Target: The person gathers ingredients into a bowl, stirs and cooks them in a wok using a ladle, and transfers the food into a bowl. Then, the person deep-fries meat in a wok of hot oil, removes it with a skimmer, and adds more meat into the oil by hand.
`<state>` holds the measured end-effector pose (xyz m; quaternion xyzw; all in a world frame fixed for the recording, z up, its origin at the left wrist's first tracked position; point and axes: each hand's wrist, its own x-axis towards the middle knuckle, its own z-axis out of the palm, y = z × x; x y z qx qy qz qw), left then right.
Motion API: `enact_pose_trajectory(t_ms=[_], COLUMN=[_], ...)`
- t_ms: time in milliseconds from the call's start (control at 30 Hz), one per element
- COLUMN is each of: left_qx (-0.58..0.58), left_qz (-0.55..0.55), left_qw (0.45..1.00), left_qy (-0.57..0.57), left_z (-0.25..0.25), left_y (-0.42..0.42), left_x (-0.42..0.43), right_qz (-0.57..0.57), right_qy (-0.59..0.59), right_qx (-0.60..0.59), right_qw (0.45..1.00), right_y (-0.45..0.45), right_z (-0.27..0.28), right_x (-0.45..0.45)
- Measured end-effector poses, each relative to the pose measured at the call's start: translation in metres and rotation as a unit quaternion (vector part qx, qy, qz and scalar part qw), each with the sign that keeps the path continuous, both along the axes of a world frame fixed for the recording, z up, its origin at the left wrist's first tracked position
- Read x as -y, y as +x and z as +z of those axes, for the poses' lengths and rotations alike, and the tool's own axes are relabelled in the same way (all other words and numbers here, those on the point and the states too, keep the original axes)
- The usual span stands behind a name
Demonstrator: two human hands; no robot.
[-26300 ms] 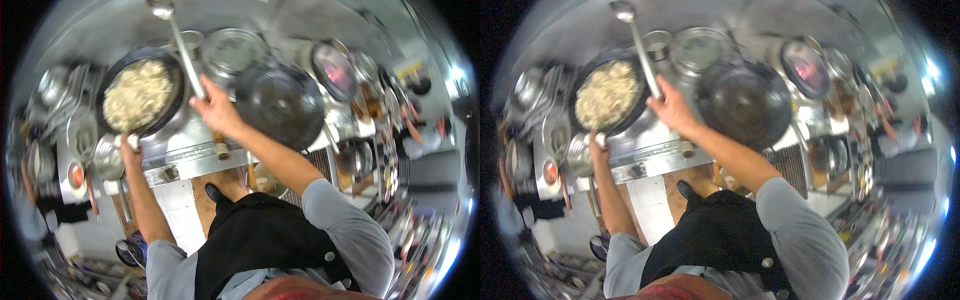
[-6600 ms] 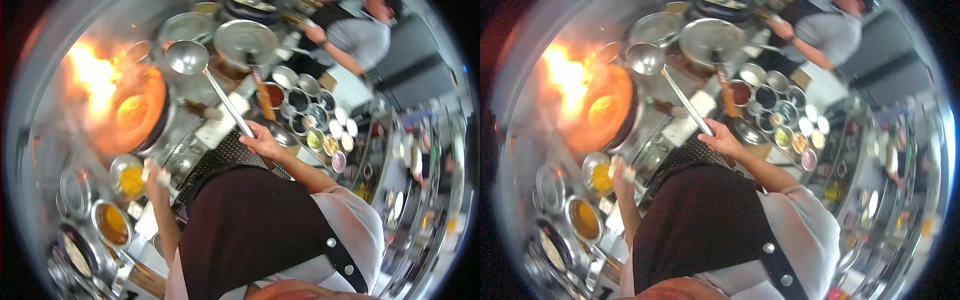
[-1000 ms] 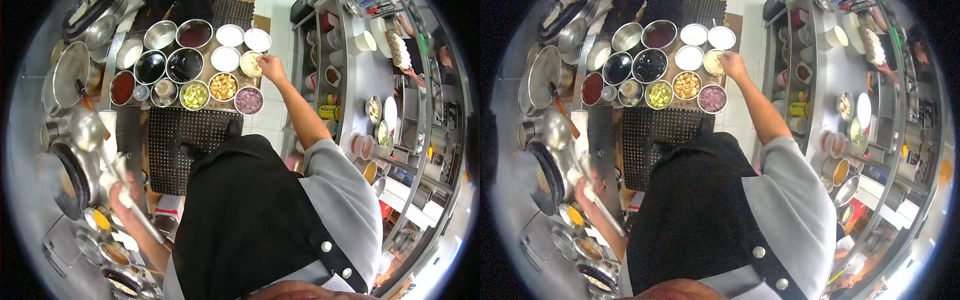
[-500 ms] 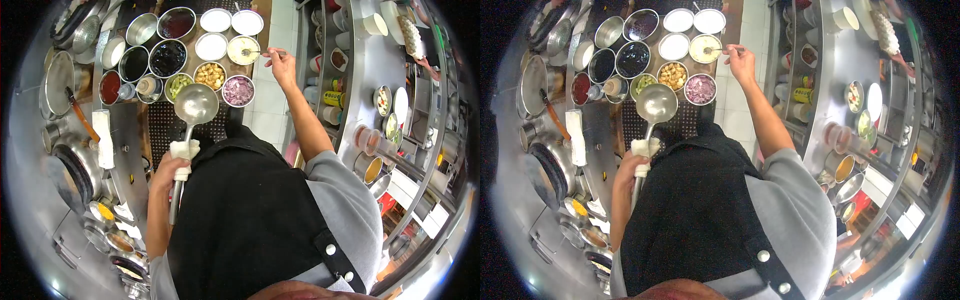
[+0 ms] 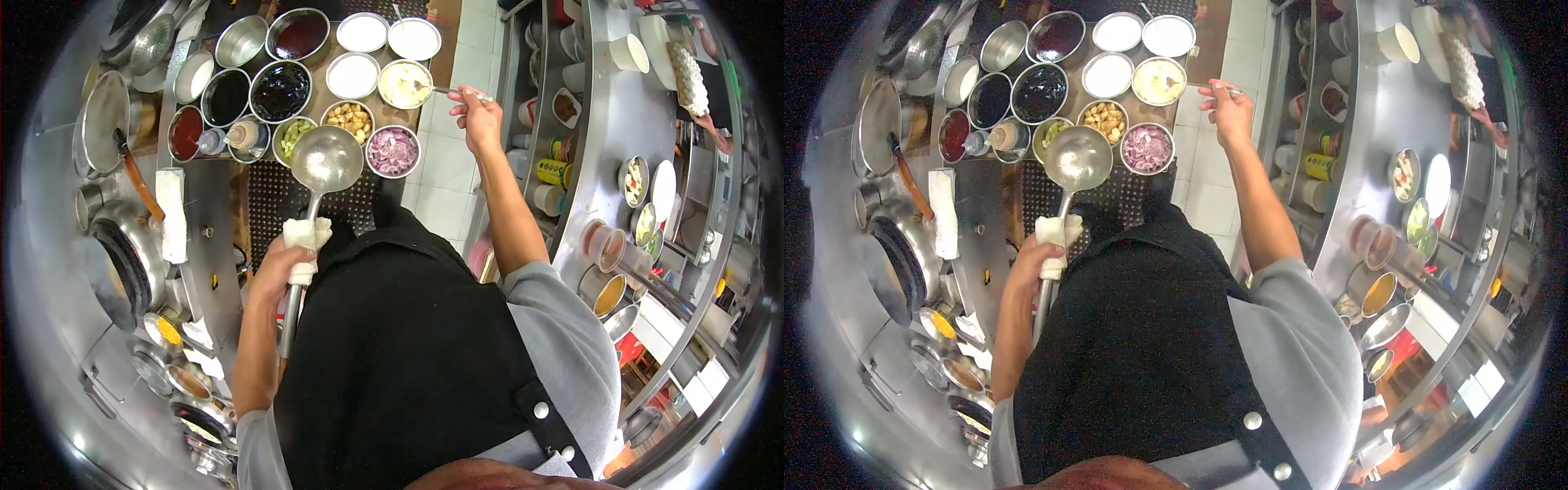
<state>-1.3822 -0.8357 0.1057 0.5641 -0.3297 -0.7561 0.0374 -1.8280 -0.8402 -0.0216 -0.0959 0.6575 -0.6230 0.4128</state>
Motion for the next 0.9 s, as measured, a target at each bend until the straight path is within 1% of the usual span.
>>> enact_pose_trajectory(t_ms=[67,133,200,267,333,500,567,667,833,900], left_qx=[-0.008,-0.002,0.004,-0.025,-0.020,-0.019,-0.027,-0.013,-0.030,-0.029], left_qz=[0.011,0.010,0.009,0.008,0.011,0.016,0.024,0.036,0.021,0.021], left_qw=[1.000,1.000,1.000,1.000,1.000,0.999,0.999,0.998,0.999,0.999], left_qy=[-0.010,-0.017,-0.025,-0.004,-0.015,-0.021,-0.024,-0.039,-0.026,-0.026], left_z=[0.010,0.004,-0.003,-0.008,-0.006,-0.015,-0.015,-0.007,-0.008,-0.010], left_y=[-0.010,-0.009,-0.006,-0.003,-0.003,0.007,0.008,0.001,0.004,0.002], left_x=[0.003,0.005,0.005,0.007,0.007,0.002,0.000,-0.001,0.001,0.002], right_qz=[0.006,0.014,0.023,0.027,0.027,0.012,0.021,0.022,0.016,0.014], right_qy=[-0.001,-0.014,-0.009,-0.005,0.016,0.014,0.030,0.024,0.014,0.008], right_qx=[0.002,-0.005,-0.014,-0.023,-0.007,0.024,0.021,0.025,0.052,0.060], right_qw=[1.000,1.000,1.000,0.999,0.999,1.000,0.999,0.999,0.998,0.998], right_y=[-0.001,-0.001,-0.003,-0.005,-0.002,0.001,0.001,0.001,0.003,0.006], right_z=[0.011,0.013,0.003,-0.005,-0.003,-0.002,-0.009,-0.015,-0.005,0.008], right_x=[-0.002,-0.004,-0.003,-0.005,-0.003,-0.004,-0.003,-0.003,-0.005,-0.006])
